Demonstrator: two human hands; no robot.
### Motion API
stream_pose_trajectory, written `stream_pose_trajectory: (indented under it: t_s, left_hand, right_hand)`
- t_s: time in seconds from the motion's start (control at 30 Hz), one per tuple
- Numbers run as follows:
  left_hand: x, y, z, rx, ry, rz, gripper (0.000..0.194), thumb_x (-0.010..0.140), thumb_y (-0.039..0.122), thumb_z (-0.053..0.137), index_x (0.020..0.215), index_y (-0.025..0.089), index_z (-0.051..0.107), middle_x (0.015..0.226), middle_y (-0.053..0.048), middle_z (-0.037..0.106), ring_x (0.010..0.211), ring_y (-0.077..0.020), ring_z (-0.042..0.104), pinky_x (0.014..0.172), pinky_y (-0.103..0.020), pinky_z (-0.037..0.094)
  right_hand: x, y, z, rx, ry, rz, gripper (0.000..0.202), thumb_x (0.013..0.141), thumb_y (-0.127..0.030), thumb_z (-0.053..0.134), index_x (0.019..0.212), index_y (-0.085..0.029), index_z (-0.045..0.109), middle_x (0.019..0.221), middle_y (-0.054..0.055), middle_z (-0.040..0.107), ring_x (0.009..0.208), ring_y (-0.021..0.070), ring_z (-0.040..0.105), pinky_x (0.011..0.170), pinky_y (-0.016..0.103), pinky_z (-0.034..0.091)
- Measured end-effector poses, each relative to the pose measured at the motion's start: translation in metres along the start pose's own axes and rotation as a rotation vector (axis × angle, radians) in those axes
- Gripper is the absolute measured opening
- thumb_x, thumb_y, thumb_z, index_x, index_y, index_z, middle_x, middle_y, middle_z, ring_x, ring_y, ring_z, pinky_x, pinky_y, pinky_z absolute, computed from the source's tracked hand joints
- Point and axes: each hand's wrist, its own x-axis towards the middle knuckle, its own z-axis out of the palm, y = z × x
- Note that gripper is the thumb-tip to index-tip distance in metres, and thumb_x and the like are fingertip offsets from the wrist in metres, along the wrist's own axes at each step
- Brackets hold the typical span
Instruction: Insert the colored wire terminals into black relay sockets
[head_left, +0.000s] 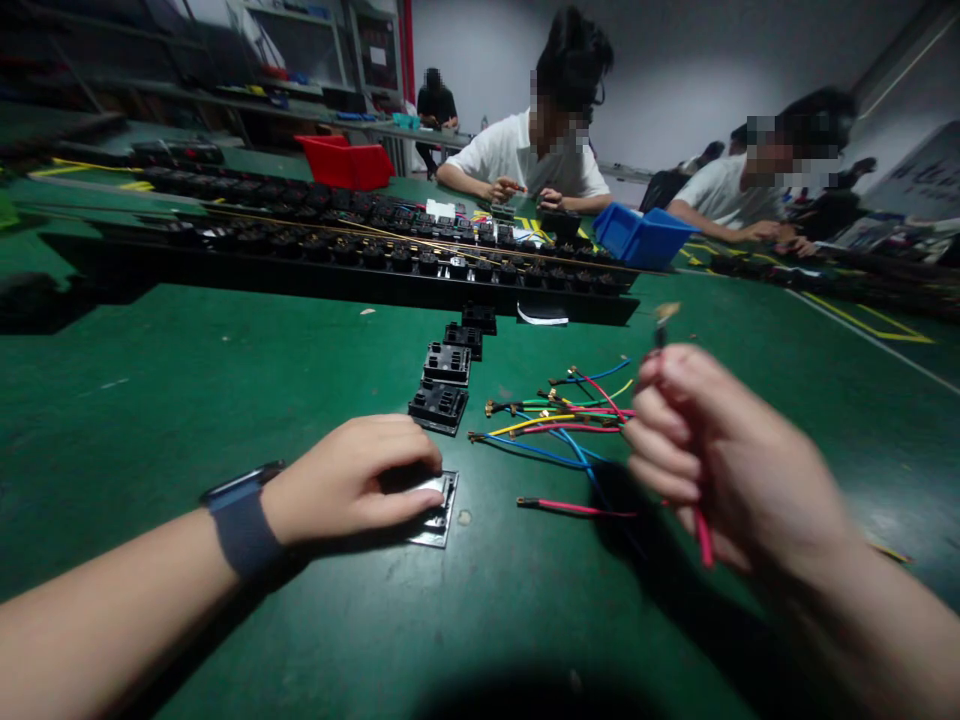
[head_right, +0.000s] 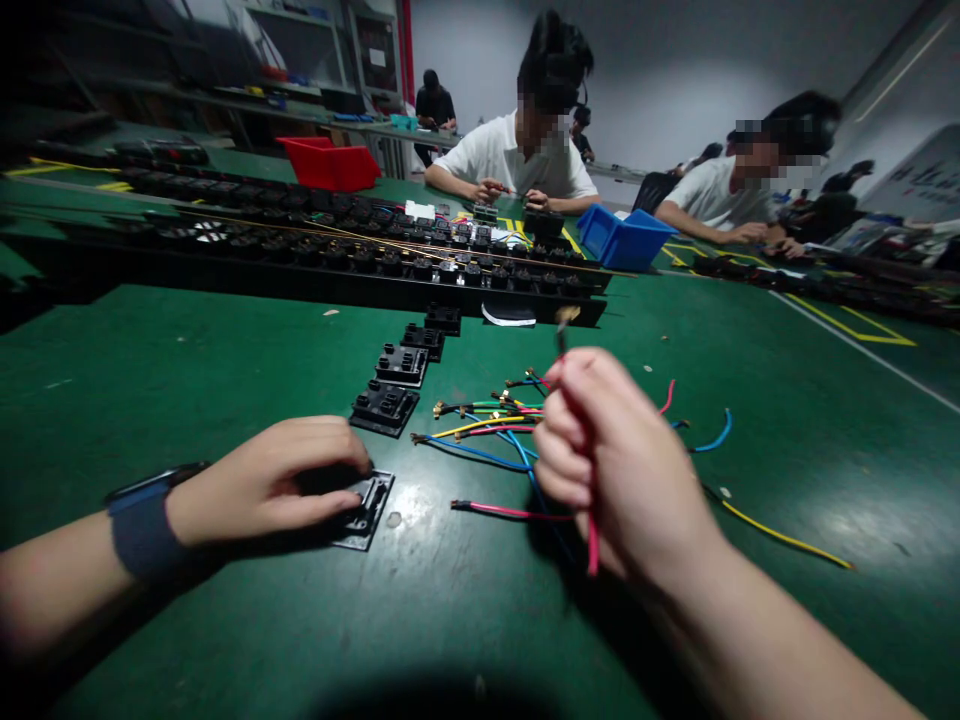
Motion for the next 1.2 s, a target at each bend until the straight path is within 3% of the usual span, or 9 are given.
stream_pose_trajectory:
  t_s: [0.03, 0.1, 0.17, 0.27, 0.43, 0.57, 0.67, 0.8, 1.2]
  left_hand:
    - [0.0, 0.0, 0.0, 0.002, -0.003, -0.002, 0.02, 0.087, 0.036, 0.056, 0.088, 0.018, 0.063, 0.082, -0.003, 0.067, 0.076, -0.0145, 0.059, 0.069, -0.024, 0.043]
    - [0.0, 0.0, 0.001, 0.004, 0.003, -0.003, 0.024, 0.088, 0.039, 0.054, 0.088, 0.017, 0.063, 0.08, -0.003, 0.066, 0.076, -0.015, 0.059, 0.07, -0.025, 0.043]
    - [0.0, 0.0, 0.002, 0.002, 0.006, 0.007, 0.027, 0.089, 0.041, 0.053, 0.088, 0.017, 0.063, 0.081, -0.004, 0.066, 0.077, -0.0152, 0.059, 0.07, -0.025, 0.043]
    - [-0.001, -0.001, 0.002, 0.003, -0.005, 0.014, 0.031, 0.089, 0.045, 0.052, 0.089, 0.016, 0.064, 0.082, -0.005, 0.066, 0.077, -0.0157, 0.059, 0.07, -0.026, 0.043]
    - [-0.001, -0.002, 0.003, -0.04, -0.005, 0.046, 0.042, 0.083, 0.058, 0.055, 0.091, 0.017, 0.063, 0.082, -0.005, 0.066, 0.076, -0.0167, 0.059, 0.068, -0.027, 0.042]
    - [-0.001, -0.001, 0.004, -0.106, -0.011, 0.065, 0.045, 0.078, 0.058, 0.062, 0.097, 0.017, 0.063, 0.087, -0.005, 0.067, 0.079, -0.0174, 0.058, 0.07, -0.027, 0.044]
    - [-0.001, 0.001, 0.003, -0.166, -0.025, 0.082, 0.036, 0.08, 0.046, 0.064, 0.102, 0.018, 0.062, 0.093, -0.007, 0.068, 0.084, -0.0184, 0.06, 0.077, -0.029, 0.046]
    - [0.0, 0.001, 0.003, -0.246, -0.046, 0.103, 0.034, 0.081, 0.028, 0.061, 0.113, 0.018, 0.06, 0.104, -0.008, 0.068, 0.095, -0.0199, 0.061, 0.088, -0.033, 0.048]
    - [0.0, -0.001, -0.002, -0.259, 0.0, 0.04, 0.03, 0.08, 0.02, 0.061, 0.109, 0.017, 0.059, 0.105, -0.008, 0.064, 0.099, -0.0184, 0.058, 0.091, -0.033, 0.049]
  right_hand:
    - [-0.005, 0.015, 0.008, 0.064, -0.09, 0.205, 0.025, 0.087, -0.046, 0.054, 0.078, -0.026, 0.041, 0.055, -0.009, 0.024, 0.04, 0.0063, 0.01, 0.033, 0.019, 0.008]
    - [-0.012, 0.047, 0.019, 0.063, -0.16, 0.384, 0.034, 0.087, -0.05, 0.051, 0.074, -0.025, 0.032, 0.054, -0.01, 0.024, 0.041, 0.006, 0.01, 0.035, 0.019, 0.009]
    - [-0.014, 0.07, 0.024, -0.155, -0.166, 0.272, 0.033, 0.087, -0.054, 0.048, 0.076, -0.025, 0.037, 0.052, -0.011, 0.022, 0.04, 0.0075, 0.017, 0.036, 0.02, 0.016]
    - [-0.003, 0.082, 0.017, -0.605, -0.207, -0.08, 0.026, 0.089, -0.045, 0.05, 0.078, -0.021, 0.053, 0.069, -0.003, 0.048, 0.065, 0.0123, 0.046, 0.06, 0.025, 0.04]
    - [0.02, 0.076, 0.004, -0.627, -0.108, -0.11, 0.028, 0.09, -0.045, 0.046, 0.084, -0.02, 0.057, 0.08, 0.003, 0.058, 0.079, 0.0179, 0.055, 0.071, 0.031, 0.044]
    - [0.014, 0.077, 0.004, -0.647, -0.116, -0.129, 0.031, 0.092, -0.045, 0.045, 0.083, -0.02, 0.061, 0.089, 0.006, 0.064, 0.091, 0.0207, 0.057, 0.082, 0.033, 0.043]
    - [0.006, 0.081, 0.0, -0.599, -0.148, -0.107, 0.025, 0.092, -0.045, 0.047, 0.094, -0.022, 0.059, 0.075, 0.0, 0.057, 0.071, 0.0156, 0.053, 0.067, 0.027, 0.041]
    - [0.003, 0.085, -0.006, -0.394, -0.177, 0.033, 0.028, 0.093, -0.047, 0.046, 0.112, -0.026, 0.046, 0.055, -0.01, 0.028, 0.047, 0.0099, 0.023, 0.046, 0.022, 0.019]
    - [-0.001, 0.081, -0.007, -0.432, -0.093, -0.01, 0.017, 0.082, -0.031, 0.058, 0.078, -0.023, 0.043, 0.051, -0.01, 0.037, 0.043, 0.0069, 0.029, 0.044, 0.021, 0.019]
